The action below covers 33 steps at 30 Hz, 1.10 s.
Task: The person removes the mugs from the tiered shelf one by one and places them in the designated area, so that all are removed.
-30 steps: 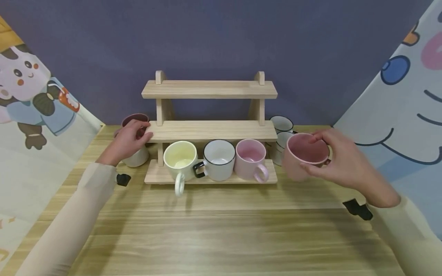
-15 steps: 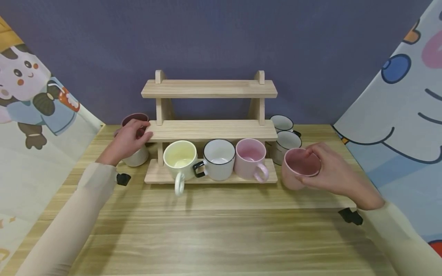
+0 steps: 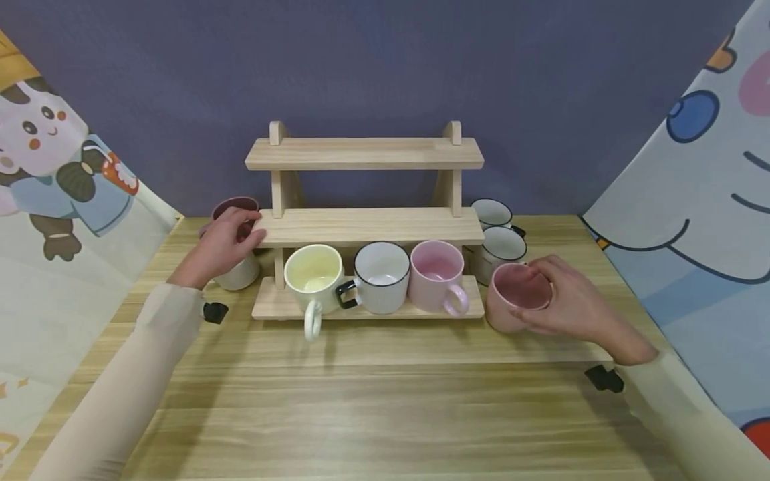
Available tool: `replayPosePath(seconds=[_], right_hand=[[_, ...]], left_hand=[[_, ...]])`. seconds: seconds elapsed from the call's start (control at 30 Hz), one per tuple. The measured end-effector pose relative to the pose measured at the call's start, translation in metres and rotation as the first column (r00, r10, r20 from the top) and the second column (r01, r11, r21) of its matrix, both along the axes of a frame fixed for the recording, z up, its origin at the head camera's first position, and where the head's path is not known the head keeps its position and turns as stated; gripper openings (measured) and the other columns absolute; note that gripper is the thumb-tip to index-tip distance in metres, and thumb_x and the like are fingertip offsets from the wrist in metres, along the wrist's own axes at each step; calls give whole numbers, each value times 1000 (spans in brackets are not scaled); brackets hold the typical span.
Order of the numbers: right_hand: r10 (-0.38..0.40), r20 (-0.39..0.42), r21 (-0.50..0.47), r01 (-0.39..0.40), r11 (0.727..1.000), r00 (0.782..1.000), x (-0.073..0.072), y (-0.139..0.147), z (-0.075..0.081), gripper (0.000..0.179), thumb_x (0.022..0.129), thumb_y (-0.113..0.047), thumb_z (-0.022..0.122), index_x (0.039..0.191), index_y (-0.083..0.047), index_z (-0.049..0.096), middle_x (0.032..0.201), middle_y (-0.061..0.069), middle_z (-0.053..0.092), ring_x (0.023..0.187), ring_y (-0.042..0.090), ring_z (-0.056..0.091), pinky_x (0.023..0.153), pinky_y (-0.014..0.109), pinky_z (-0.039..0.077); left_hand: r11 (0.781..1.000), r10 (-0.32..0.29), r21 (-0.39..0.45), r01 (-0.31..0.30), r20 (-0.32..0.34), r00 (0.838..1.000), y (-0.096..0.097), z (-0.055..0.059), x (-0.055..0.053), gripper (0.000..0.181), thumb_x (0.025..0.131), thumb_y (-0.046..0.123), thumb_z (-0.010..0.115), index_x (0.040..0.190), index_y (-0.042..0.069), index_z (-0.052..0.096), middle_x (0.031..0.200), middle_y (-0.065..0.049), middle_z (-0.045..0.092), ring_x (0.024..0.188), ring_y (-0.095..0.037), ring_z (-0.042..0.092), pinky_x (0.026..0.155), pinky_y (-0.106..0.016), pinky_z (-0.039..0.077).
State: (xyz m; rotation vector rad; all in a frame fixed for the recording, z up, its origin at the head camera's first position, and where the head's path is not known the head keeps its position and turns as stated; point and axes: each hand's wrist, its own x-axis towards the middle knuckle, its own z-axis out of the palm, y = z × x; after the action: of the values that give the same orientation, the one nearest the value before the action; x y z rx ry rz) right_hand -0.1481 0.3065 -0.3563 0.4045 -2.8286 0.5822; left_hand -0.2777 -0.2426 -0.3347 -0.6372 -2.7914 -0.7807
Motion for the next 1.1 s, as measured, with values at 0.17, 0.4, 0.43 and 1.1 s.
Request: replayPosePath(seconds=[0.17, 0.4, 0.43, 1.1], right_hand=[[0, 5, 20, 0, 1000, 1000, 1, 0, 0, 66, 65, -50, 83, 107, -4, 58, 113, 11, 54, 97, 29, 53, 74, 50, 47], [14, 50, -33, -13, 999, 999, 3, 2, 2, 68, 68, -46, 82, 113, -2, 58, 123, 18, 52, 107, 36, 50, 79, 55, 45], [19, 57, -33, -17, 999, 998, 4, 2, 2, 69, 69, -46, 82, 115, -2, 57, 124, 19, 52, 108, 37, 49, 79, 56, 45], [19, 156, -1, -20, 1000, 988, 4, 5, 9, 88, 71, -49, 80, 132, 6, 47, 135, 27, 43, 123, 47, 36, 90, 64, 36]], left_hand=[[1000, -1, -2, 1, 4, 1000, 0, 1, 0, 46, 97, 23, 53, 127, -11, 48, 116, -28, 47, 95, -38, 51, 78, -49, 42], [1000, 3, -7, -3, -3, 1000, -1, 0, 0, 46, 97, 24, 54, 127, -10, 48, 115, -28, 47, 95, -37, 51, 78, -49, 42], [1000, 3, -7, -3, -5, 1000, -1, 0, 0, 45, 97, 24, 54, 127, -10, 49, 115, -28, 47, 94, -37, 51, 78, -49, 42], [1000, 16, -17, -17, -8, 1000, 1, 2, 1, 45, 97, 25, 53, 126, -10, 49, 116, -28, 47, 92, -36, 52, 77, -50, 41]])
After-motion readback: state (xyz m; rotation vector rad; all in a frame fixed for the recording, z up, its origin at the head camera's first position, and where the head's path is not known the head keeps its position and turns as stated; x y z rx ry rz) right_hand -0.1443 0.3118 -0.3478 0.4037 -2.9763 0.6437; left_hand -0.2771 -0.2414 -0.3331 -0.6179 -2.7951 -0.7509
